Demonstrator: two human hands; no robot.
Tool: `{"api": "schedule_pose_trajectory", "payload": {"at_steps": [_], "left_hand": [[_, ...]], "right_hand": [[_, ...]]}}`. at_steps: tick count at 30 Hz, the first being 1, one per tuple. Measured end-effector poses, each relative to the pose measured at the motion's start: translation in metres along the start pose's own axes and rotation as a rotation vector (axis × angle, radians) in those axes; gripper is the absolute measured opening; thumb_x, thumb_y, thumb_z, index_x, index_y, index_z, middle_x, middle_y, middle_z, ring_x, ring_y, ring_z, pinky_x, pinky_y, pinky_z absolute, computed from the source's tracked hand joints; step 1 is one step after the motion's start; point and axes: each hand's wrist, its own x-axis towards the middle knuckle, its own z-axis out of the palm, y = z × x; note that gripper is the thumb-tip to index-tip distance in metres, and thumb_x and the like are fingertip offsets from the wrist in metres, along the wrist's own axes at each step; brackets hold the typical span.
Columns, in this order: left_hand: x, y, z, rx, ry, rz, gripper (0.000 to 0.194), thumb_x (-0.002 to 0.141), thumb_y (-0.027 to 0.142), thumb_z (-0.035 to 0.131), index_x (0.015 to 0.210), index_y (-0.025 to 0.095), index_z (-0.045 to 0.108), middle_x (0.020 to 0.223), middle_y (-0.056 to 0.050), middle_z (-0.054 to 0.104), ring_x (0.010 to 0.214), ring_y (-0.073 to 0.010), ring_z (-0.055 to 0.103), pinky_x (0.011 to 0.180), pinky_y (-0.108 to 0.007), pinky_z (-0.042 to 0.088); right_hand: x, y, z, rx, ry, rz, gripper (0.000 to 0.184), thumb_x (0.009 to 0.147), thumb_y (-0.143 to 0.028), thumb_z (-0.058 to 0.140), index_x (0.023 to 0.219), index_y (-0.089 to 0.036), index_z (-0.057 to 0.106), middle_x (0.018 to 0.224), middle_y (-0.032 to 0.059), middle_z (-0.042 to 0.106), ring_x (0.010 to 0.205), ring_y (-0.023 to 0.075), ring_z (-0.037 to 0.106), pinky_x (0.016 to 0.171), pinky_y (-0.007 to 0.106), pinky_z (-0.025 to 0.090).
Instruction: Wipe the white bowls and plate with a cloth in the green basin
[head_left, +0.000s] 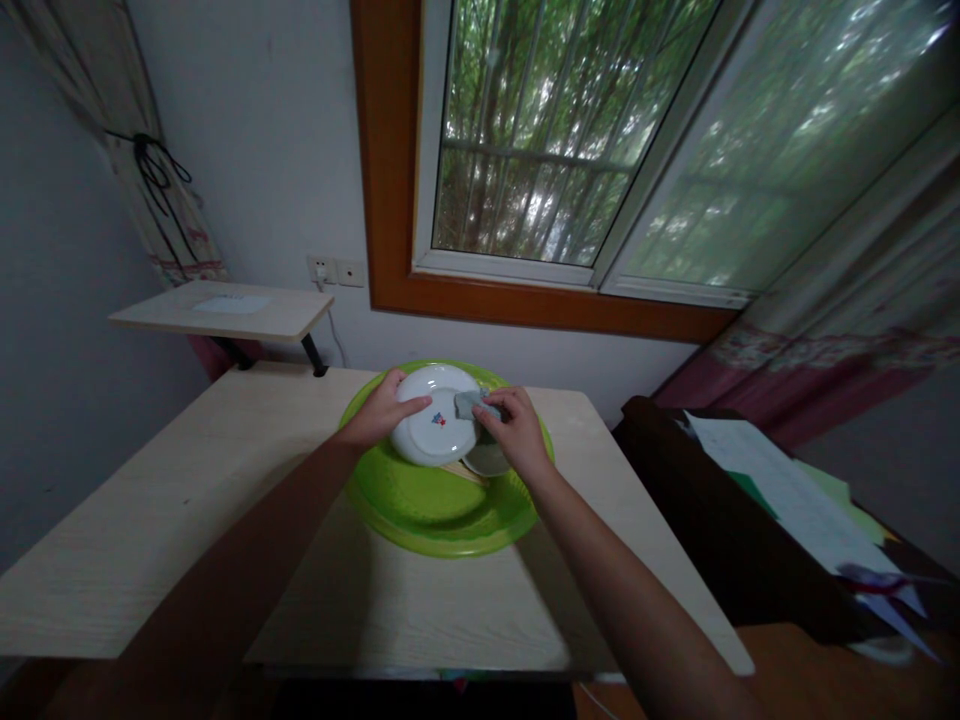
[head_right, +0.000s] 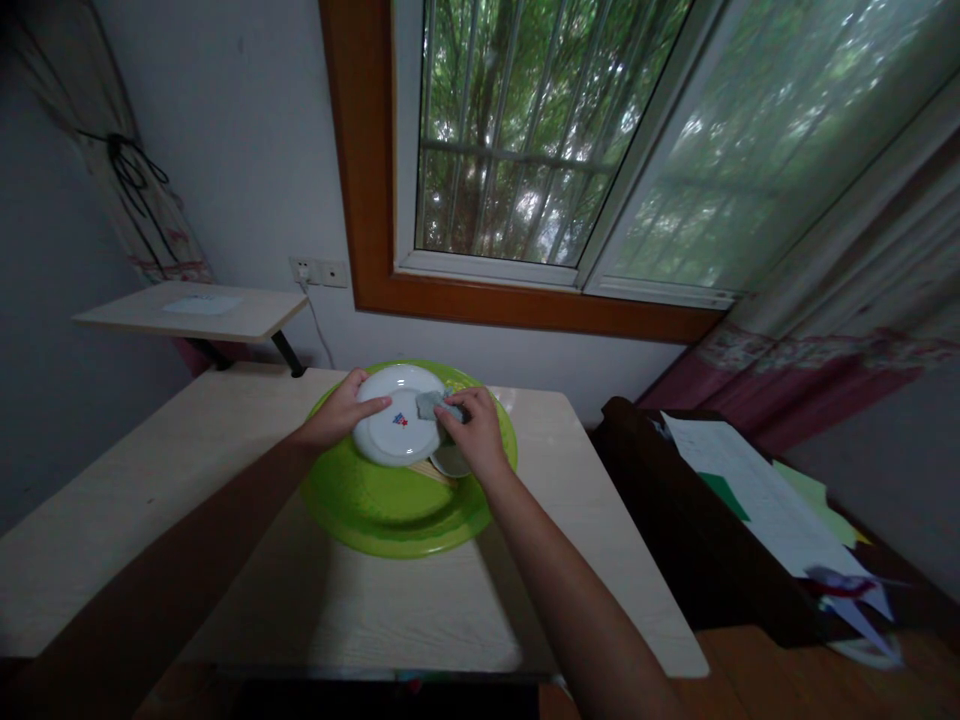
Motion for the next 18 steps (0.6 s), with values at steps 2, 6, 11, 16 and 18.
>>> {"api": "schedule_pose_trajectory", "payload": {"at_steps": [2, 6, 11, 16, 18], "left_hand": [[0.001, -0.002, 0.000, -0.003, 0.011, -0.008, 0.053, 0.072, 0.052, 0.078, 0.105, 0.019, 0.051, 0.102, -0.004, 0.063, 0.096, -0.0233, 0.062, 0.081, -0.034, 0.050], [0.003, -0.004, 0.000, -0.034, 0.001, -0.060, 0.054, 0.073, 0.056, 0.076, 0.104, 0.019, 0.050, 0.100, -0.004, 0.064, 0.091, -0.0226, 0.063, 0.076, -0.032, 0.050], [0.001, -0.004, 0.004, -0.039, -0.103, -0.045, 0.047, 0.078, 0.059, 0.070, 0.101, 0.022, 0.053, 0.097, -0.003, 0.066, 0.090, -0.0224, 0.063, 0.075, -0.032, 0.050], [-0.002, -0.001, 0.007, -0.021, -0.145, -0.023, 0.043, 0.081, 0.059, 0.066, 0.099, 0.023, 0.054, 0.093, -0.002, 0.065, 0.088, -0.0219, 0.062, 0.075, -0.032, 0.049], [-0.001, -0.003, 0.006, -0.021, -0.135, -0.018, 0.042, 0.081, 0.058, 0.066, 0.099, 0.023, 0.054, 0.094, -0.002, 0.064, 0.088, -0.0218, 0.061, 0.075, -0.032, 0.049]], "right_hand": [[-0.003, -0.006, 0.002, -0.049, -0.096, -0.077, 0.015, 0.086, -0.038, 0.073, 0.093, -0.024, 0.073, 0.098, 0.0073, 0.060, 0.097, 0.0245, 0.059, 0.088, 0.041, 0.051], [-0.011, -0.018, 0.008, -0.212, -0.317, -0.227, 0.015, 0.091, -0.027, 0.067, 0.105, -0.024, 0.073, 0.106, 0.0088, 0.060, 0.097, 0.0230, 0.059, 0.087, 0.038, 0.051], [-0.014, -0.027, 0.013, -0.281, -0.432, -0.337, 0.032, 0.093, -0.018, 0.058, 0.124, -0.023, 0.065, 0.119, 0.0112, 0.061, 0.104, 0.0240, 0.059, 0.093, 0.038, 0.051], [-0.011, -0.023, 0.015, -0.313, -0.374, -0.360, 0.032, 0.093, -0.014, 0.052, 0.118, -0.025, 0.069, 0.127, 0.0097, 0.061, 0.119, 0.0266, 0.055, 0.103, 0.042, 0.047], [-0.009, -0.019, 0.014, -0.384, -0.302, -0.303, 0.032, 0.090, -0.013, 0.053, 0.114, -0.025, 0.071, 0.123, 0.0103, 0.063, 0.116, 0.0285, 0.055, 0.101, 0.045, 0.047]]}}
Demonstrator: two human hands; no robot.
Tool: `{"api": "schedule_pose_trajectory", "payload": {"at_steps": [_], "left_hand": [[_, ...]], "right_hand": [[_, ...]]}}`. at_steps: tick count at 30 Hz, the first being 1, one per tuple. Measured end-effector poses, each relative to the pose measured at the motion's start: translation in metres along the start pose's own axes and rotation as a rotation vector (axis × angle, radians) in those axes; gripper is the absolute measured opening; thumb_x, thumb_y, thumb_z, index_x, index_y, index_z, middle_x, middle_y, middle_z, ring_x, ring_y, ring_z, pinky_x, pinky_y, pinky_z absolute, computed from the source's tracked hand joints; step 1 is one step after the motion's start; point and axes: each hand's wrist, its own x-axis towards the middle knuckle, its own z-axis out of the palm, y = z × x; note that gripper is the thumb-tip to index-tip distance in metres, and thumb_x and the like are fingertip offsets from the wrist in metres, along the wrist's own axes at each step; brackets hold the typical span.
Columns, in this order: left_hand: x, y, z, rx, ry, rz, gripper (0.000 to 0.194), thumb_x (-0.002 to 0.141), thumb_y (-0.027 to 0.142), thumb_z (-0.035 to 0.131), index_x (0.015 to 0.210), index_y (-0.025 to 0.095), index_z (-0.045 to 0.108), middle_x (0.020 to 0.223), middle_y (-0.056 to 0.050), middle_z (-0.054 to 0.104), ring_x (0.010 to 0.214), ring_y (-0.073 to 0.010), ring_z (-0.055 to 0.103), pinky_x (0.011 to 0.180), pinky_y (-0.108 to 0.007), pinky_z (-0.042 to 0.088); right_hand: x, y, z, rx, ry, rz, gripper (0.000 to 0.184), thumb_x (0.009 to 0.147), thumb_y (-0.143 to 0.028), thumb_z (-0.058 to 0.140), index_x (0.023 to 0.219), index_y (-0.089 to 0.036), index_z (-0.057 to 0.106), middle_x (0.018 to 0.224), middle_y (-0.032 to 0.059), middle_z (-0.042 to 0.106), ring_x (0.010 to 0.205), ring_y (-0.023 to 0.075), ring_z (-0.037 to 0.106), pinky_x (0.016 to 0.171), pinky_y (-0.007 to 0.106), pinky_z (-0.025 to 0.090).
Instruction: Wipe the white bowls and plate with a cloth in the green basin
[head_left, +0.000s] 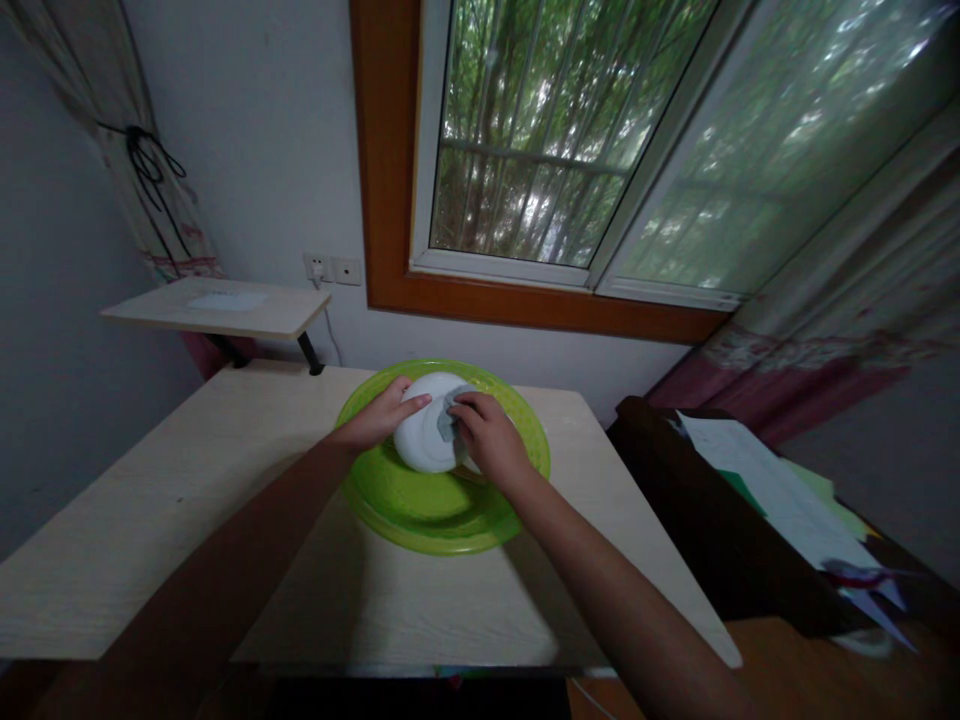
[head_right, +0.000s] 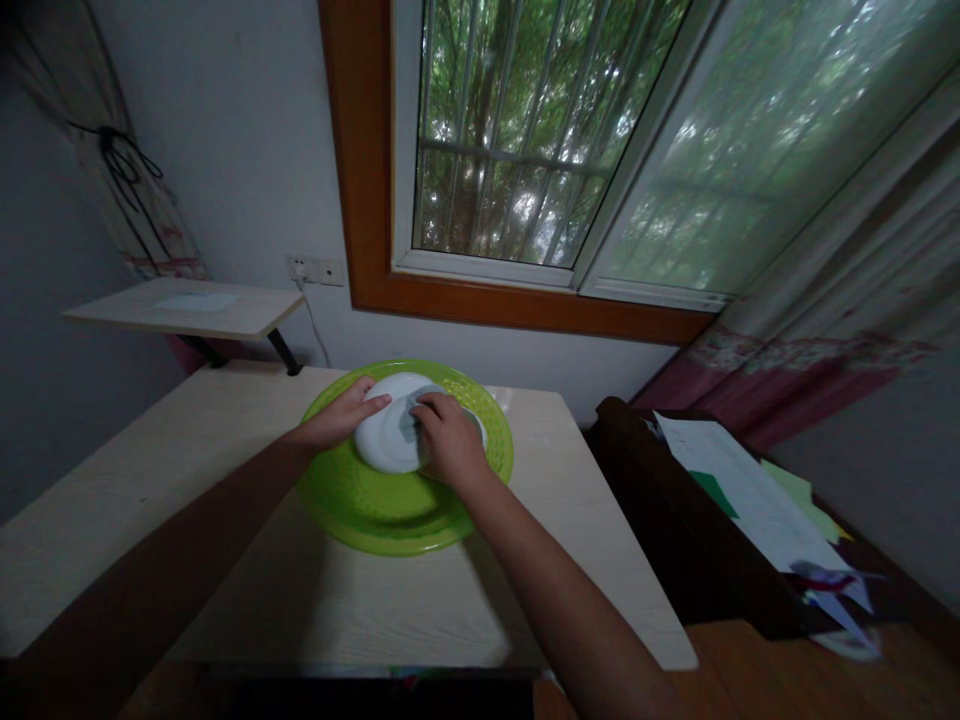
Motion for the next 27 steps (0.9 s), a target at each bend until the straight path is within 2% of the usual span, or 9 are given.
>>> {"api": "schedule_pose_trajectory", "payload": {"at_steps": [3, 5, 7, 11, 13, 16, 20, 24, 27], "left_hand": [[0.003, -0.007, -0.003, 0.006, 0.048, 0.003, 0.041, 0.082, 0.058, 0.066, 0.099, 0.023, 0.053, 0.094, -0.002, 0.064, 0.088, -0.0221, 0.061, 0.074, -0.032, 0.048], [0.005, -0.011, -0.005, 0.015, 0.084, -0.002, 0.040, 0.082, 0.057, 0.066, 0.098, 0.023, 0.052, 0.092, -0.002, 0.063, 0.086, -0.0219, 0.061, 0.073, -0.032, 0.048], [0.006, -0.013, -0.006, 0.028, 0.094, -0.001, 0.040, 0.082, 0.057, 0.066, 0.097, 0.023, 0.052, 0.090, -0.001, 0.062, 0.085, -0.0216, 0.060, 0.072, -0.032, 0.048], [0.004, -0.008, -0.003, 0.016, 0.053, -0.008, 0.041, 0.081, 0.058, 0.067, 0.096, 0.023, 0.053, 0.090, -0.001, 0.062, 0.084, -0.0210, 0.060, 0.073, -0.032, 0.048], [0.003, -0.004, -0.001, 0.001, 0.037, -0.020, 0.042, 0.080, 0.059, 0.067, 0.096, 0.023, 0.053, 0.090, -0.001, 0.062, 0.083, -0.0211, 0.060, 0.072, -0.032, 0.049], [0.002, -0.001, -0.001, -0.015, 0.041, -0.026, 0.042, 0.080, 0.059, 0.067, 0.095, 0.022, 0.053, 0.089, -0.001, 0.062, 0.084, -0.0212, 0.060, 0.072, -0.032, 0.048], [0.003, -0.006, -0.003, -0.055, 0.073, -0.015, 0.042, 0.082, 0.059, 0.066, 0.097, 0.021, 0.053, 0.090, -0.001, 0.062, 0.083, -0.0199, 0.060, 0.070, -0.030, 0.046], [0.006, -0.014, -0.002, -0.111, 0.115, -0.051, 0.045, 0.080, 0.059, 0.069, 0.096, 0.021, 0.052, 0.087, 0.001, 0.061, 0.078, -0.0189, 0.059, 0.067, -0.029, 0.044], [0.006, -0.017, 0.001, -0.204, 0.128, -0.094, 0.044, 0.077, 0.057, 0.072, 0.093, 0.021, 0.052, 0.084, 0.001, 0.061, 0.075, -0.0186, 0.059, 0.065, -0.029, 0.044]], "right_hand": [[-0.002, 0.002, 0.000, -0.087, -0.040, 0.065, 0.029, 0.085, -0.011, 0.058, 0.107, -0.021, 0.072, 0.109, 0.0119, 0.066, 0.102, 0.0275, 0.060, 0.091, 0.041, 0.051], [-0.004, 0.000, 0.000, -0.083, -0.144, 0.021, 0.026, 0.083, -0.011, 0.060, 0.105, -0.019, 0.072, 0.103, 0.0117, 0.066, 0.092, 0.0251, 0.062, 0.085, 0.038, 0.053], [-0.007, -0.004, 0.001, -0.028, -0.219, -0.068, 0.026, 0.086, -0.013, 0.060, 0.108, -0.019, 0.072, 0.104, 0.0114, 0.067, 0.091, 0.0239, 0.064, 0.084, 0.036, 0.054], [-0.007, -0.005, 0.003, 0.113, -0.175, -0.185, 0.036, 0.096, -0.019, 0.053, 0.129, -0.024, 0.067, 0.129, 0.0116, 0.064, 0.116, 0.0253, 0.061, 0.101, 0.041, 0.051], [-0.006, -0.003, 0.004, 0.129, -0.124, -0.171, 0.042, 0.097, -0.020, 0.051, 0.137, -0.025, 0.062, 0.140, 0.0110, 0.059, 0.127, 0.0267, 0.056, 0.107, 0.045, 0.048], [-0.004, 0.000, 0.002, 0.077, -0.051, -0.108, 0.044, 0.097, -0.019, 0.050, 0.139, -0.026, 0.061, 0.145, 0.0094, 0.056, 0.133, 0.0286, 0.051, 0.112, 0.048, 0.043], [-0.004, -0.003, -0.004, -0.064, -0.028, -0.020, 0.035, 0.094, -0.022, 0.057, 0.127, -0.021, 0.068, 0.134, 0.0138, 0.062, 0.123, 0.0316, 0.056, 0.108, 0.050, 0.045], [-0.004, -0.007, -0.008, -0.113, -0.129, 0.021, 0.022, 0.092, -0.023, 0.060, 0.110, -0.017, 0.072, 0.110, 0.0136, 0.068, 0.102, 0.0263, 0.062, 0.093, 0.040, 0.051], [-0.003, -0.006, -0.008, -0.113, -0.161, 0.016, 0.022, 0.092, -0.021, 0.061, 0.112, -0.016, 0.069, 0.108, 0.0111, 0.067, 0.096, 0.0231, 0.062, 0.089, 0.034, 0.051]]}}
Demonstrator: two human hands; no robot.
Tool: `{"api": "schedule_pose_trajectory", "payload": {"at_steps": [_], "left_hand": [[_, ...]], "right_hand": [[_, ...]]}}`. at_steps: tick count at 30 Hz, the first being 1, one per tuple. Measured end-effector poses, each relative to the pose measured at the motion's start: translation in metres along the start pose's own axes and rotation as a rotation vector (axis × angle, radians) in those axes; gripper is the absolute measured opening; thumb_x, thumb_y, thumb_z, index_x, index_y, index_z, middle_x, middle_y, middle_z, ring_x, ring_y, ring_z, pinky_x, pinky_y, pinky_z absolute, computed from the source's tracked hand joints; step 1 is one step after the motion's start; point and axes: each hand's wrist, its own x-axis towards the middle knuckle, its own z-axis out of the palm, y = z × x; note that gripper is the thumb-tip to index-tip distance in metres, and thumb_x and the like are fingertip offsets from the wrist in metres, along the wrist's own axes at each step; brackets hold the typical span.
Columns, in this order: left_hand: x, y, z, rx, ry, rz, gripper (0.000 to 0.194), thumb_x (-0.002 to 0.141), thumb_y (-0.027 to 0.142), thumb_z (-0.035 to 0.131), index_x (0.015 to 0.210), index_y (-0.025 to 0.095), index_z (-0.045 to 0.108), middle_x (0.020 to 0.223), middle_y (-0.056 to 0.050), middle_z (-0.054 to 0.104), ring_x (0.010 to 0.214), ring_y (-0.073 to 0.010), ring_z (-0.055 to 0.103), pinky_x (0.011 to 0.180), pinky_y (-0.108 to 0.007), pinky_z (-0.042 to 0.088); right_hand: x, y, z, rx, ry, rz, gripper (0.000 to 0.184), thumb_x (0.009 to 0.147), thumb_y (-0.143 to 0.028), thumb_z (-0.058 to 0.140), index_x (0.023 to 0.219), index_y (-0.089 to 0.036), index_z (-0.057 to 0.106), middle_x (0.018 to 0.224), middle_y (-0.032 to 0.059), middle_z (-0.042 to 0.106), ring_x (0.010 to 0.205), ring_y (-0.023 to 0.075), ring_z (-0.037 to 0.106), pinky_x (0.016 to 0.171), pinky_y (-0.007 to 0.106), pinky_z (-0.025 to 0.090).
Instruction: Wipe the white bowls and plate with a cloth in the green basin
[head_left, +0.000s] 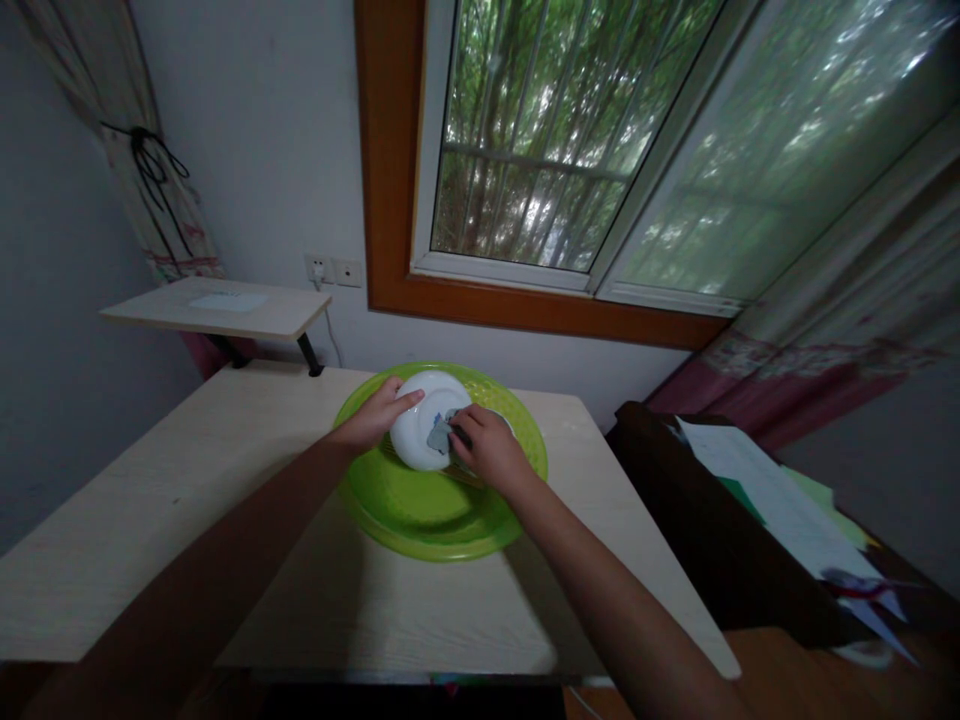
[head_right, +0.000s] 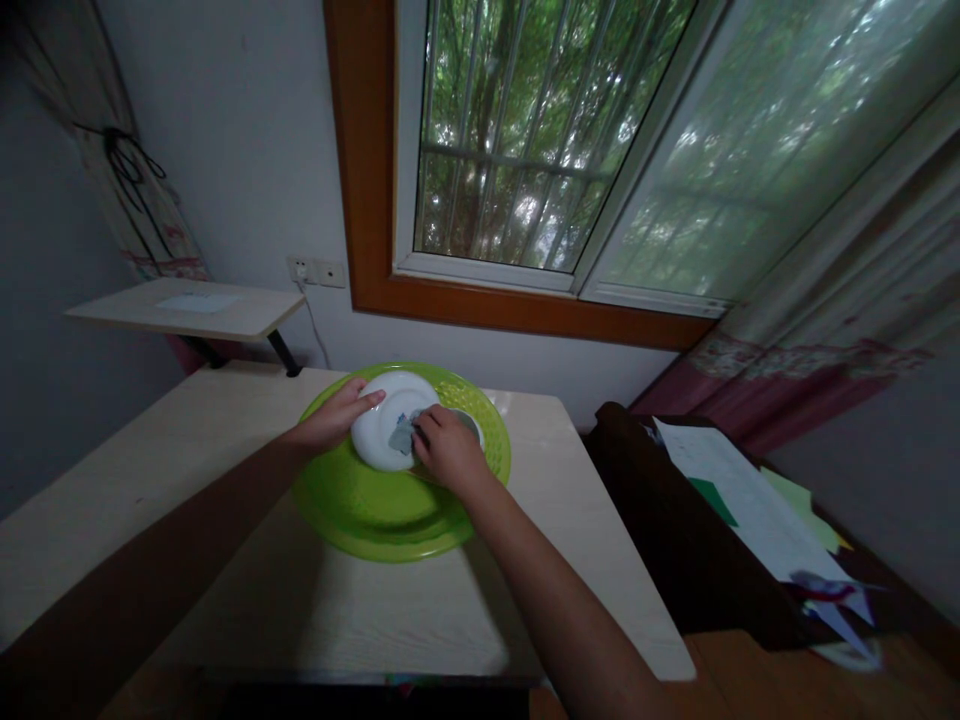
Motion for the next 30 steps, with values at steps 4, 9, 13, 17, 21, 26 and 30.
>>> {"api": "schedule_pose_trajectory", "payload": {"at_steps": [4, 9, 13, 17, 21, 26, 30], "left_hand": [[-0.004, 0.002, 0.000, -0.081, -0.013, -0.048, 0.042, 0.073, 0.051, 0.077, 0.091, 0.020, 0.054, 0.083, 0.000, 0.064, 0.073, -0.0191, 0.061, 0.063, -0.030, 0.045], [-0.008, 0.010, -0.004, -0.163, -0.028, -0.116, 0.043, 0.072, 0.048, 0.080, 0.091, 0.019, 0.056, 0.084, -0.002, 0.065, 0.072, -0.0185, 0.062, 0.063, -0.029, 0.046], [-0.010, 0.010, -0.009, -0.196, -0.052, -0.139, 0.040, 0.071, 0.044, 0.081, 0.091, 0.018, 0.058, 0.081, -0.002, 0.065, 0.068, -0.0177, 0.061, 0.060, -0.029, 0.046], [-0.012, 0.007, -0.010, -0.191, -0.052, -0.133, 0.038, 0.071, 0.043, 0.081, 0.089, 0.018, 0.059, 0.078, -0.002, 0.064, 0.064, -0.0172, 0.059, 0.055, -0.028, 0.043], [-0.013, 0.007, -0.009, -0.206, -0.072, -0.114, 0.038, 0.070, 0.043, 0.080, 0.090, 0.018, 0.060, 0.081, -0.003, 0.064, 0.068, -0.0191, 0.060, 0.060, -0.030, 0.046], [-0.012, 0.005, -0.010, -0.214, -0.107, -0.135, 0.042, 0.070, 0.044, 0.080, 0.097, 0.018, 0.060, 0.085, -0.004, 0.065, 0.077, -0.0229, 0.062, 0.068, -0.034, 0.048], [-0.010, 0.003, -0.012, -0.209, -0.075, -0.102, 0.042, 0.070, 0.044, 0.081, 0.095, 0.018, 0.060, 0.089, -0.004, 0.066, 0.078, -0.0215, 0.062, 0.069, -0.032, 0.047]], "right_hand": [[0.000, 0.003, 0.001, 0.006, 0.021, 0.013, 0.025, 0.092, -0.021, 0.062, 0.116, -0.017, 0.065, 0.111, 0.0111, 0.067, 0.099, 0.0236, 0.061, 0.089, 0.034, 0.049], [-0.001, 0.001, 0.000, 0.019, 0.033, 0.009, 0.019, 0.092, -0.024, 0.063, 0.110, -0.019, 0.066, 0.106, 0.0103, 0.067, 0.095, 0.0227, 0.062, 0.084, 0.032, 0.049], [-0.003, -0.001, 0.001, 0.078, 0.010, -0.074, 0.016, 0.093, -0.024, 0.062, 0.108, -0.019, 0.065, 0.105, 0.0092, 0.066, 0.090, 0.0204, 0.062, 0.082, 0.031, 0.050], [-0.004, -0.001, 0.006, 0.145, -0.044, -0.258, 0.019, 0.097, -0.023, 0.057, 0.112, -0.019, 0.067, 0.109, 0.0097, 0.066, 0.096, 0.0200, 0.063, 0.086, 0.032, 0.052], [-0.004, -0.002, 0.007, 0.204, 0.014, -0.372, 0.029, 0.100, -0.020, 0.052, 0.125, -0.021, 0.067, 0.127, 0.0113, 0.065, 0.116, 0.0221, 0.060, 0.099, 0.037, 0.051], [-0.001, 0.002, 0.009, 0.127, 0.092, -0.251, 0.038, 0.099, -0.019, 0.052, 0.135, -0.021, 0.063, 0.138, 0.0127, 0.060, 0.125, 0.0252, 0.056, 0.106, 0.042, 0.047], [0.001, 0.004, 0.005, 0.025, 0.106, -0.030, 0.030, 0.098, -0.020, 0.053, 0.123, -0.018, 0.069, 0.124, 0.0142, 0.065, 0.113, 0.0265, 0.061, 0.099, 0.042, 0.050]]}}
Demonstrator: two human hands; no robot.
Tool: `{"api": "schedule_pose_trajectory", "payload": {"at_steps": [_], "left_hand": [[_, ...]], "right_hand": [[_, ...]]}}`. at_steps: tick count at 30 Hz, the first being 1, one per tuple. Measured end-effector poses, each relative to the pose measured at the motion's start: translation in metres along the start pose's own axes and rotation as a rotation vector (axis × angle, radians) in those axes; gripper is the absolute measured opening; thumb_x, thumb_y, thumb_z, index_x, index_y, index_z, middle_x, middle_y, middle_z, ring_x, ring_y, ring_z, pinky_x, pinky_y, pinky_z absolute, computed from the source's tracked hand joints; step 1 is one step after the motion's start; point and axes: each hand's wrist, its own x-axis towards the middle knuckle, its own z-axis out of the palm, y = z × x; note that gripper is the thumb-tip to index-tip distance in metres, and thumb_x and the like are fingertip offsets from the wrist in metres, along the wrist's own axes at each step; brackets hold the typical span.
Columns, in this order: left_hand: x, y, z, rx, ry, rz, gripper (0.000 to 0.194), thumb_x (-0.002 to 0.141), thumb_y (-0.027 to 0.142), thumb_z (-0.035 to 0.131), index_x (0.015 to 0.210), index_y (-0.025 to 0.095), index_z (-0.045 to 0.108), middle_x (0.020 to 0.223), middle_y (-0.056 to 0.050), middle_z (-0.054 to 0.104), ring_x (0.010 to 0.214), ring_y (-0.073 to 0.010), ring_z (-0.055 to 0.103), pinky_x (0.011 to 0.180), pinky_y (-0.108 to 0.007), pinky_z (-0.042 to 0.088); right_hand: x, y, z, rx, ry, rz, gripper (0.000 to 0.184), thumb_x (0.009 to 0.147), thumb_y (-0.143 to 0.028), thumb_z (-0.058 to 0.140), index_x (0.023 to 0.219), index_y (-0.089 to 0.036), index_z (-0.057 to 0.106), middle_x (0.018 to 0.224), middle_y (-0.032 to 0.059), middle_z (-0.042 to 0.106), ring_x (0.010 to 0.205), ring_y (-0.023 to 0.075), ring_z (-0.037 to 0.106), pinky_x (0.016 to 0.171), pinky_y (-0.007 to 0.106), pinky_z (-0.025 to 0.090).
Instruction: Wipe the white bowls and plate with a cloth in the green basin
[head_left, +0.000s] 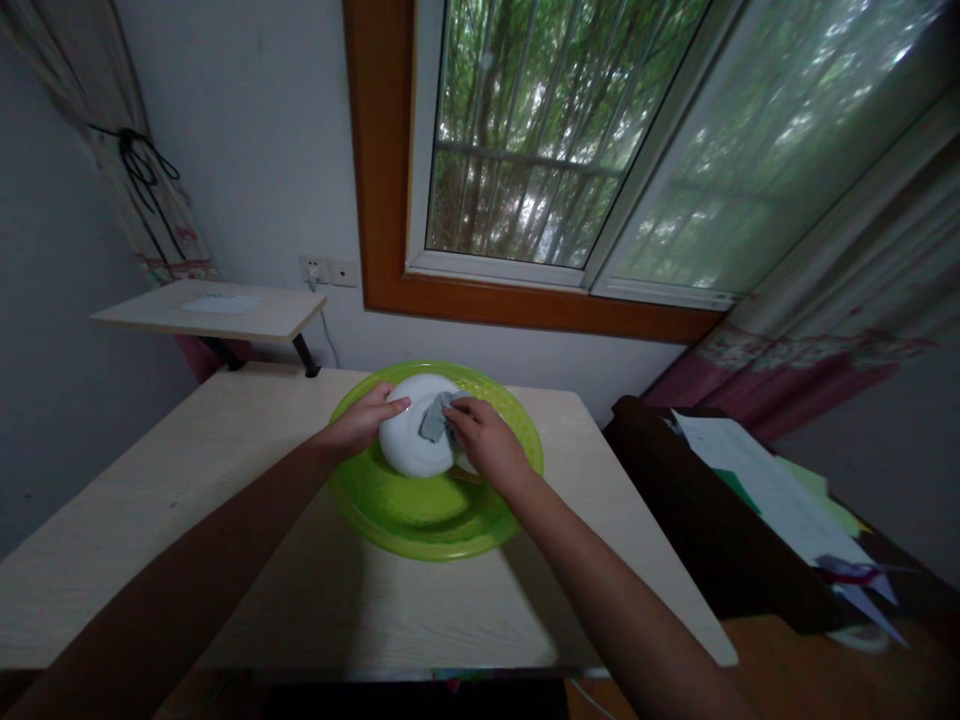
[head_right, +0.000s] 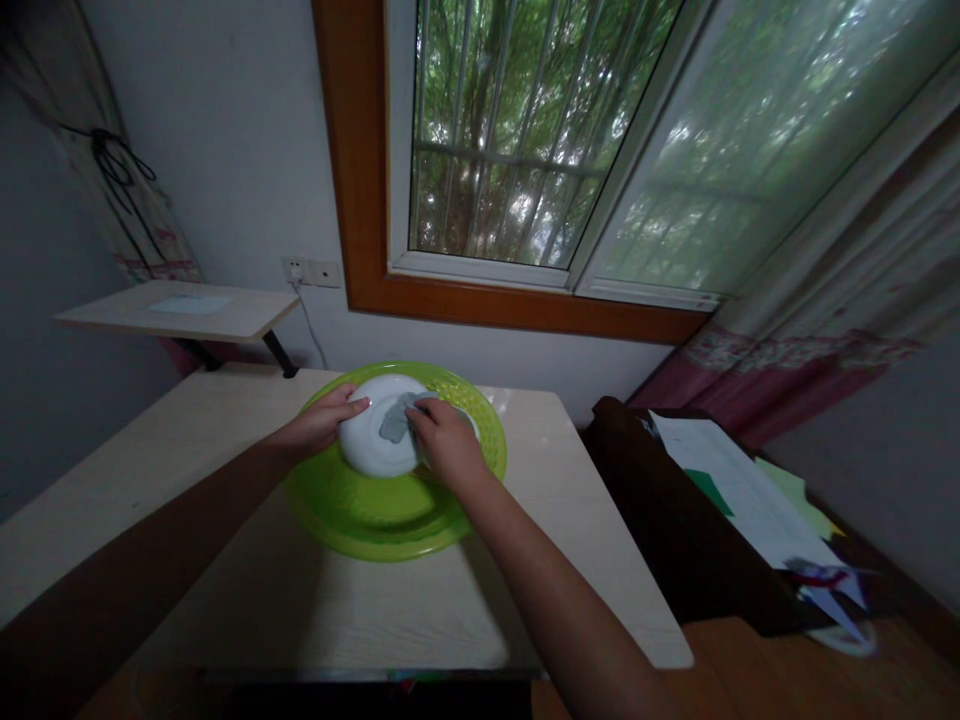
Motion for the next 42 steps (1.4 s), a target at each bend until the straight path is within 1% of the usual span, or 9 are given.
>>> {"api": "schedule_pose_trajectory", "payload": {"at_steps": [3, 6, 10, 13, 22, 30, 34, 40, 42], "left_hand": [[0.000, 0.003, 0.000, -0.014, 0.046, 0.041, 0.041, 0.069, 0.042, 0.082, 0.092, 0.017, 0.058, 0.087, -0.003, 0.066, 0.074, -0.0195, 0.061, 0.066, -0.030, 0.045], [-0.001, 0.007, 0.002, -0.047, 0.044, 0.044, 0.046, 0.069, 0.042, 0.082, 0.099, 0.016, 0.059, 0.088, -0.003, 0.066, 0.075, -0.0195, 0.061, 0.067, -0.030, 0.046], [-0.003, 0.008, 0.003, -0.030, 0.024, 0.034, 0.044, 0.071, 0.041, 0.081, 0.099, 0.017, 0.059, 0.085, -0.002, 0.064, 0.072, -0.0177, 0.059, 0.064, -0.029, 0.045], [-0.004, 0.007, 0.004, 0.004, -0.009, 0.023, 0.039, 0.070, 0.041, 0.081, 0.092, 0.018, 0.059, 0.084, -0.002, 0.064, 0.070, -0.0180, 0.058, 0.063, -0.029, 0.044], [-0.006, 0.004, 0.002, 0.044, -0.163, 0.032, 0.036, 0.069, 0.038, 0.083, 0.092, 0.022, 0.062, 0.090, -0.003, 0.067, 0.081, -0.0242, 0.064, 0.072, -0.033, 0.048], [-0.008, 0.006, 0.000, 0.156, -0.241, 0.066, 0.040, 0.072, 0.038, 0.081, 0.101, 0.019, 0.062, 0.098, -0.005, 0.066, 0.093, -0.0244, 0.062, 0.082, -0.034, 0.047], [-0.008, 0.004, 0.000, 0.152, -0.286, 0.059, 0.039, 0.073, 0.038, 0.082, 0.100, 0.019, 0.060, 0.094, -0.004, 0.065, 0.091, -0.0234, 0.061, 0.081, -0.033, 0.046], [-0.011, 0.008, 0.007, 0.148, -0.331, 0.065, 0.040, 0.072, 0.037, 0.082, 0.102, 0.019, 0.062, 0.098, -0.006, 0.065, 0.092, -0.0240, 0.060, 0.081, -0.033, 0.046], [-0.011, 0.008, 0.008, 0.144, -0.330, 0.066, 0.039, 0.071, 0.036, 0.083, 0.100, 0.019, 0.062, 0.096, -0.007, 0.066, 0.090, -0.0242, 0.060, 0.079, -0.033, 0.046]], "right_hand": [[-0.002, -0.003, -0.006, -0.041, -0.092, 0.031, 0.024, 0.094, -0.021, 0.058, 0.112, -0.015, 0.072, 0.109, 0.0133, 0.066, 0.095, 0.0233, 0.063, 0.088, 0.036, 0.053], [-0.005, -0.007, -0.008, -0.009, -0.182, -0.068, 0.020, 0.094, -0.022, 0.059, 0.107, -0.015, 0.071, 0.104, 0.0115, 0.064, 0.087, 0.0200, 0.063, 0.082, 0.032, 0.054], [-0.006, -0.007, -0.001, 0.142, -0.188, -0.241, 0.026, 0.098, -0.021, 0.055, 0.119, -0.018, 0.069, 0.112, 0.0105, 0.064, 0.097, 0.0191, 0.063, 0.090, 0.031, 0.053], [-0.004, -0.007, 0.003, 0.189, -0.130, -0.284, 0.029, 0.100, -0.022, 0.052, 0.124, -0.021, 0.068, 0.119, 0.0110, 0.064, 0.106, 0.0208, 0.062, 0.094, 0.034, 0.052], [0.002, 0.003, -0.006, 0.213, 0.230, 0.107, 0.020, 0.096, -0.024, 0.057, 0.110, -0.021, 0.071, 0.101, 0.0096, 0.065, 0.096, 0.0226, 0.063, 0.089, 0.037, 0.053], [0.002, 0.021, -0.002, 0.252, 0.331, 0.355, 0.024, 0.093, -0.023, 0.056, 0.113, -0.017, 0.068, 0.102, 0.0103, 0.065, 0.094, 0.0248, 0.062, 0.085, 0.040, 0.053], [0.003, 0.017, -0.005, 0.257, 0.301, 0.248, 0.027, 0.095, -0.022, 0.053, 0.116, -0.021, 0.070, 0.106, 0.0100, 0.063, 0.101, 0.0244, 0.061, 0.093, 0.042, 0.051], [0.001, 0.003, -0.006, 0.248, 0.206, -0.036, 0.030, 0.097, -0.022, 0.055, 0.122, -0.027, 0.070, 0.120, 0.0104, 0.059, 0.113, 0.0243, 0.056, 0.099, 0.043, 0.050], [0.001, 0.001, -0.007, 0.238, 0.198, -0.047, 0.031, 0.097, -0.021, 0.055, 0.123, -0.027, 0.069, 0.120, 0.0106, 0.059, 0.113, 0.0245, 0.056, 0.098, 0.044, 0.050]]}}
